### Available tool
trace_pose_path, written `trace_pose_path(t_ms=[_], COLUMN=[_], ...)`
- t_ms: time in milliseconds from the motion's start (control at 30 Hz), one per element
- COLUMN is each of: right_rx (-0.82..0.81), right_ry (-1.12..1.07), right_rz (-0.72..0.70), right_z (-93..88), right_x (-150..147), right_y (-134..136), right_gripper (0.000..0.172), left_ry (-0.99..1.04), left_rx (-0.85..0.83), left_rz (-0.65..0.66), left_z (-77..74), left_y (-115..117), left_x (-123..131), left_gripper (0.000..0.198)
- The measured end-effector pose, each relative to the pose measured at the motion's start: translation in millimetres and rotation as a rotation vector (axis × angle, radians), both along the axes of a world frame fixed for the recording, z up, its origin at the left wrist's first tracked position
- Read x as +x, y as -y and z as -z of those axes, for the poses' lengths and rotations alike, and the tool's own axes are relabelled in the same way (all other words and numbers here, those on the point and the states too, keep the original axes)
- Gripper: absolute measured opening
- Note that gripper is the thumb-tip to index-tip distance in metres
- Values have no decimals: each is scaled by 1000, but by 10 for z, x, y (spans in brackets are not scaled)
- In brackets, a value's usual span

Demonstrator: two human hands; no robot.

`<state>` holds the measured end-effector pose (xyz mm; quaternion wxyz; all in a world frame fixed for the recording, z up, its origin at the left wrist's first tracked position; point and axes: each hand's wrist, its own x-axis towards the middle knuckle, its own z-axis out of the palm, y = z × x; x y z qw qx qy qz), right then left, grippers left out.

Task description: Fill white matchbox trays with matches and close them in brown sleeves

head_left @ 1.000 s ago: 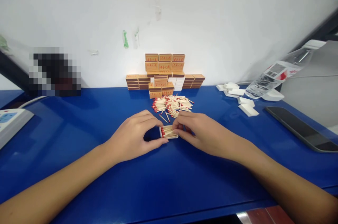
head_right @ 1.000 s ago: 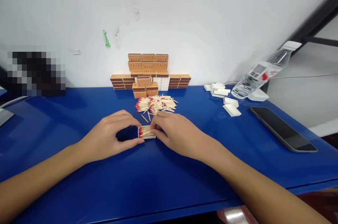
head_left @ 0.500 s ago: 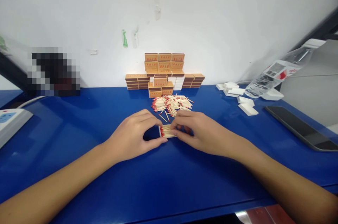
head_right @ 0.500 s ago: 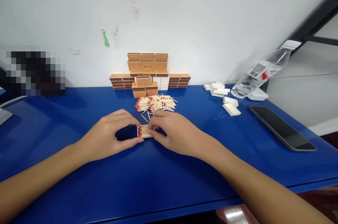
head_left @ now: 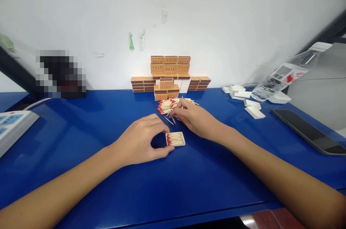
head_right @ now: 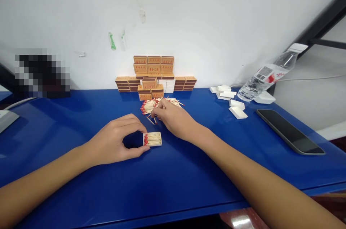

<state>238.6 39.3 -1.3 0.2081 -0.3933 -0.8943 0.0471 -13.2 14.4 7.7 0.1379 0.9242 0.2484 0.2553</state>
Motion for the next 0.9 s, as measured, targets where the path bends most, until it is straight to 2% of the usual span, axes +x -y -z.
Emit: trace_pose_path(t_ms=[267, 433, 733, 900], right_rx=[-15, -47, -113, -111], right_ry=[133, 156, 14, 7], right_rz=[-9, 54, 275, 283], right_z=[-53, -65, -45, -17], right_x=[98, 100, -320, -349], right_y=[-23, -7, 167, 145], right_gripper=[9, 11, 11, 14], left_ry=[-20, -16, -7, 5], left_rx=[15, 22, 28, 22], left_rz=[-5, 0, 3, -6], left_z=[2, -2, 11, 22], left_y=[4, -1, 2, 9], left_x=[-19, -17, 13, 4], left_gripper=[19, 19, 19, 21])
